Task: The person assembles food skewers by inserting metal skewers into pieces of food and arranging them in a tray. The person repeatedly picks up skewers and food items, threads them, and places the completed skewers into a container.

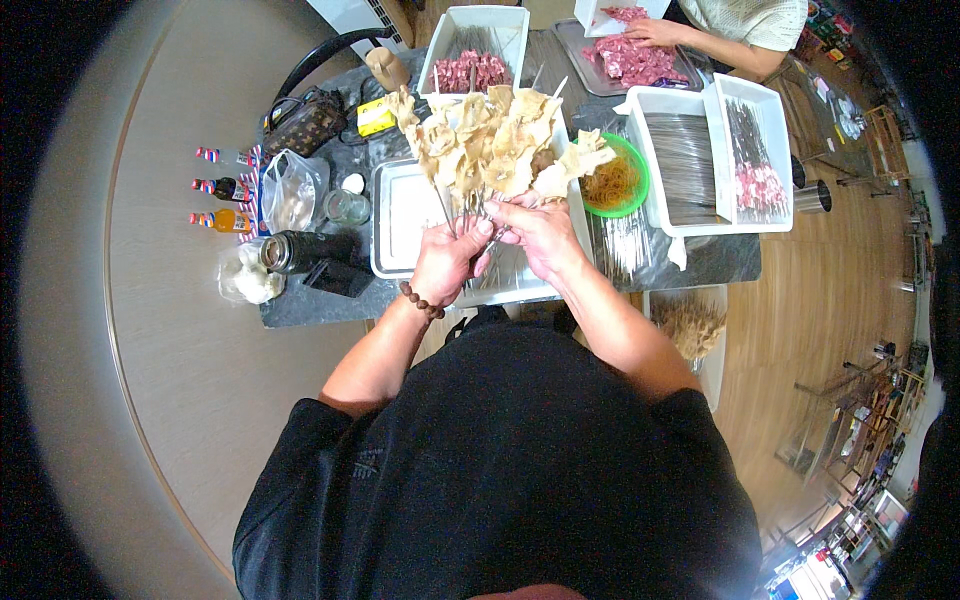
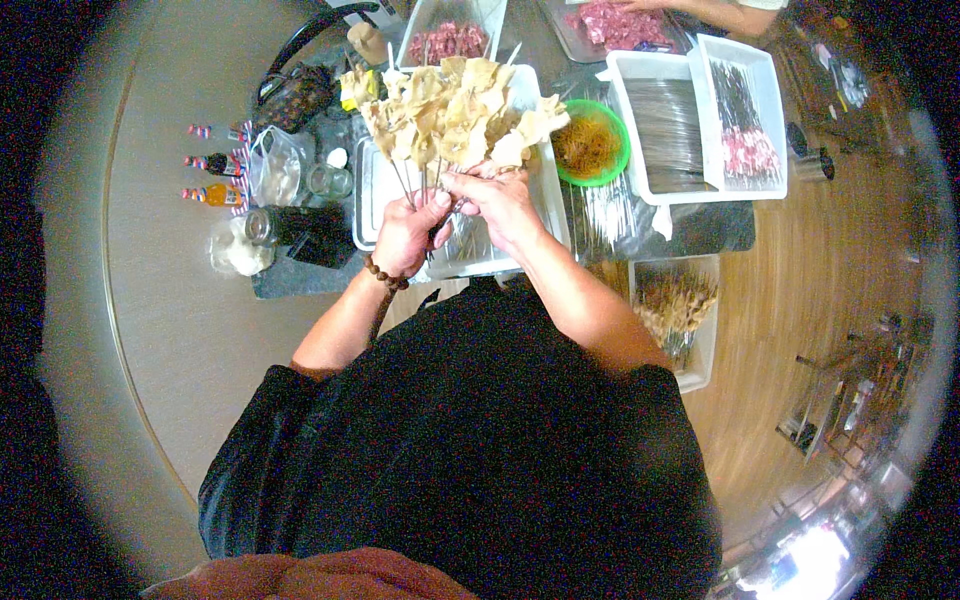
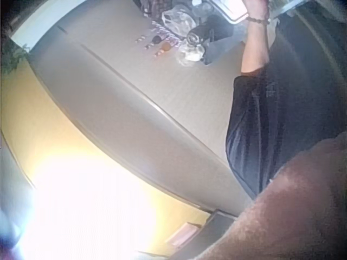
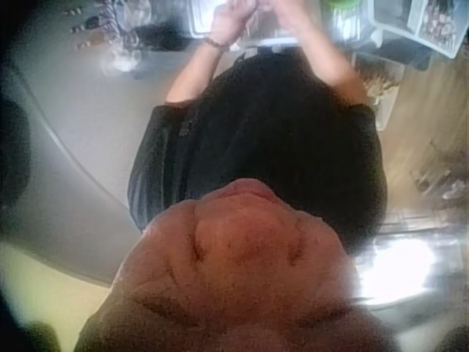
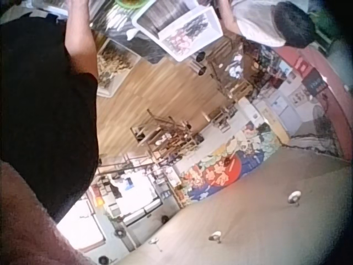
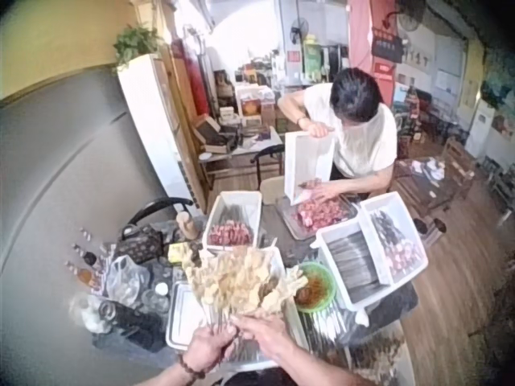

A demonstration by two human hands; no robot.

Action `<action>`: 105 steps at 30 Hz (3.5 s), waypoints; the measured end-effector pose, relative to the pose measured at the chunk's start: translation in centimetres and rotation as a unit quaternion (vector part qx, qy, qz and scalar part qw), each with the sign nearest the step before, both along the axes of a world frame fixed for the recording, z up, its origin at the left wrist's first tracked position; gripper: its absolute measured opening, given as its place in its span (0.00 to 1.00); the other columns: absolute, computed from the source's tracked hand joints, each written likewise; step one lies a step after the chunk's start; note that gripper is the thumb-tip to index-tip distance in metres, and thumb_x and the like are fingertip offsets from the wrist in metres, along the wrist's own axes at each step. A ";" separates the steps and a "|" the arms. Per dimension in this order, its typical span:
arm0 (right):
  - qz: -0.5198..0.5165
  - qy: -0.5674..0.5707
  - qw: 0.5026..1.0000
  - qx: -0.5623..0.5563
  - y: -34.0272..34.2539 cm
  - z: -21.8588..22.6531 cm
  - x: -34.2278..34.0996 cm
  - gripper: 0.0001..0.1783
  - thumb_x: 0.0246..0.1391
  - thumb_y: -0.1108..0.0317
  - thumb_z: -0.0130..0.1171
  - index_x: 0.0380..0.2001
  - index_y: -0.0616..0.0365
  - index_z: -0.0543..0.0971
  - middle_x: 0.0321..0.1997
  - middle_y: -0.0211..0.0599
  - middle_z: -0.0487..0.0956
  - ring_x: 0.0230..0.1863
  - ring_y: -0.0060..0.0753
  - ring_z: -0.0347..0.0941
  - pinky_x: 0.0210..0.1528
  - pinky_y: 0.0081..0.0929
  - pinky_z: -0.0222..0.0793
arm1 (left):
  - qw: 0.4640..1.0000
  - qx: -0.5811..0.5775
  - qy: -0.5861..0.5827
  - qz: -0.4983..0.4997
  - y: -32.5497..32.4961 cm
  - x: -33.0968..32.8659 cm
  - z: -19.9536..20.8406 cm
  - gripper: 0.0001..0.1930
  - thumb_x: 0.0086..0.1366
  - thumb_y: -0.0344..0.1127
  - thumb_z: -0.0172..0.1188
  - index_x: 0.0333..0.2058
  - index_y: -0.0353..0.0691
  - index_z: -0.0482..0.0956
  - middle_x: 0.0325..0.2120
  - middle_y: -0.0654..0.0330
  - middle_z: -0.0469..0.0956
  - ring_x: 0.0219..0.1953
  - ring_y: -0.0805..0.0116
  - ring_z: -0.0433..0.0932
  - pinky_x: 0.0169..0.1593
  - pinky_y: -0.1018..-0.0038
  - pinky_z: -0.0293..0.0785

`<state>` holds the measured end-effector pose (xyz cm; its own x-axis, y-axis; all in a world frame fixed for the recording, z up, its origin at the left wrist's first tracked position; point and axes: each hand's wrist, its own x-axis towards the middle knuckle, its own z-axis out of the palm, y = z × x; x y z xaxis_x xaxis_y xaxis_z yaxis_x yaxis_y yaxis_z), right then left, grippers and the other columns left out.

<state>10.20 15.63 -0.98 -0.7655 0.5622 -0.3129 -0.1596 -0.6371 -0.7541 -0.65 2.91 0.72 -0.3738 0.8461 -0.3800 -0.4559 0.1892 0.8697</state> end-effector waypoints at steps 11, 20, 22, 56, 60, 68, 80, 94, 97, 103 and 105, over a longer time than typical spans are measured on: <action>0.002 0.003 1.000 0.023 -0.2 0.3 0.4 0.05 0.55 0.69 0.70 0.32 0.57 0.83 0.27 0.27 0.81 0.24 0.15 0.71 0.23 0.15 0.61 | 1.000 0.003 -0.013 0.000 -0.3 0.1 0.3 0.13 0.74 0.40 0.58 0.37 0.36 0.81 0.26 0.62 0.81 0.19 0.78 0.69 0.21 0.80 0.61; 0.057 -0.025 0.997 -0.044 -0.5 1.9 -0.2 0.08 0.57 0.67 0.68 0.35 0.59 0.82 0.25 0.22 0.77 0.22 0.10 0.65 0.20 0.13 0.51 | 0.999 -0.004 -0.022 -0.023 -0.7 -0.1 -0.1 0.14 0.74 0.42 0.57 0.39 0.35 0.81 0.28 0.62 0.82 0.19 0.78 0.69 0.21 0.82 0.61; 0.064 -0.014 0.997 -0.049 -0.5 1.6 -0.1 0.08 0.57 0.67 0.68 0.35 0.59 0.82 0.25 0.23 0.77 0.22 0.11 0.65 0.20 0.13 0.51 | 0.999 0.004 -0.022 -0.027 -0.9 -0.1 -0.3 0.14 0.74 0.42 0.57 0.39 0.35 0.81 0.29 0.63 0.82 0.19 0.78 0.69 0.21 0.82 0.60; 0.040 -0.120 0.988 0.088 -2.1 -1.9 1.0 0.13 0.66 0.62 0.59 0.40 0.62 0.82 0.34 0.33 0.82 0.34 0.22 0.77 0.39 0.21 0.75 | 0.998 -0.045 -0.046 -0.028 -1.7 -1.3 -1.6 0.11 0.71 0.40 0.62 0.42 0.37 0.84 0.33 0.61 0.85 0.24 0.80 0.75 0.29 0.81 0.71; 0.037 -0.216 0.966 0.139 -2.3 -3.1 1.9 0.15 0.68 0.62 0.56 0.41 0.64 0.81 0.34 0.32 0.81 0.34 0.23 0.78 0.35 0.23 0.76 | 0.999 -0.024 0.019 0.034 -0.3 -1.2 -2.7 0.17 0.72 0.41 0.61 0.52 0.36 0.82 0.44 0.62 0.84 0.43 0.77 0.78 0.48 0.73 0.75; 0.227 -0.106 0.949 0.193 -2.7 -3.8 3.9 0.14 0.65 0.63 0.59 0.40 0.65 0.78 0.33 0.33 0.79 0.34 0.21 0.76 0.35 0.29 0.76 | 0.986 0.054 -0.157 0.014 2.5 1.3 -5.2 0.21 0.75 0.48 0.53 0.53 0.35 0.79 0.58 0.52 0.77 0.57 0.58 0.76 0.57 0.60 0.78; 0.285 -0.118 0.936 0.169 0.6 -2.4 5.7 0.14 0.68 0.68 0.51 0.29 0.62 0.78 0.25 0.32 0.78 0.25 0.22 0.75 0.26 0.23 0.73 | 0.923 -0.213 0.257 -0.189 2.1 0.1 -0.2 0.28 0.69 0.58 0.60 0.32 0.32 0.86 0.22 0.56 0.84 0.21 0.66 0.78 0.28 0.68 0.76; 0.473 -0.077 0.841 0.252 6.6 -1.6 8.0 0.11 0.65 0.66 0.56 0.35 0.62 0.83 0.25 0.23 0.78 0.25 0.16 0.65 0.29 0.21 0.64 | 0.671 0.017 0.590 -0.450 3.2 0.8 1.5 0.12 0.66 0.34 0.59 0.48 0.42 0.80 0.35 0.51 0.83 0.37 0.45 0.82 0.37 0.56 0.78; 0.464 -0.071 0.863 0.186 7.7 -3.4 7.5 0.11 0.66 0.65 0.57 0.38 0.60 0.84 0.26 0.23 0.79 0.22 0.13 0.64 0.26 0.17 0.63 | 0.717 0.014 0.569 -0.402 3.1 0.7 0.6 0.09 0.67 0.35 0.58 0.43 0.40 0.81 0.32 0.49 0.83 0.36 0.44 0.82 0.36 0.54 0.77; 0.061 -0.239 0.894 0.373 14.0 -10.7 7.0 0.11 0.59 0.66 0.57 0.35 0.58 0.86 0.28 0.40 0.84 0.26 0.36 0.78 0.32 0.34 0.75 | 0.711 -0.090 0.602 -0.353 0.9 -1.5 2.7 0.10 0.67 0.35 0.58 0.43 0.40 0.82 0.30 0.46 0.82 0.34 0.43 0.81 0.36 0.54 0.76; -0.004 -0.375 0.779 0.503 16.7 -12.8 7.1 0.10 0.55 0.66 0.57 0.28 0.57 0.84 0.31 0.52 0.83 0.36 0.56 0.82 0.42 0.45 0.77 | 0.704 -0.154 0.616 -0.318 -1.5 -2.3 2.8 0.09 0.66 0.34 0.57 0.42 0.41 0.82 0.30 0.45 0.82 0.34 0.42 0.81 0.36 0.54 0.76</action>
<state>17.35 32.34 -13.80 -0.5742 0.8159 -0.0685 0.5656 0.3348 -0.7537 -2.91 1.42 3.49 -0.1626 0.9395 -0.3016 0.8703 0.2805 0.4048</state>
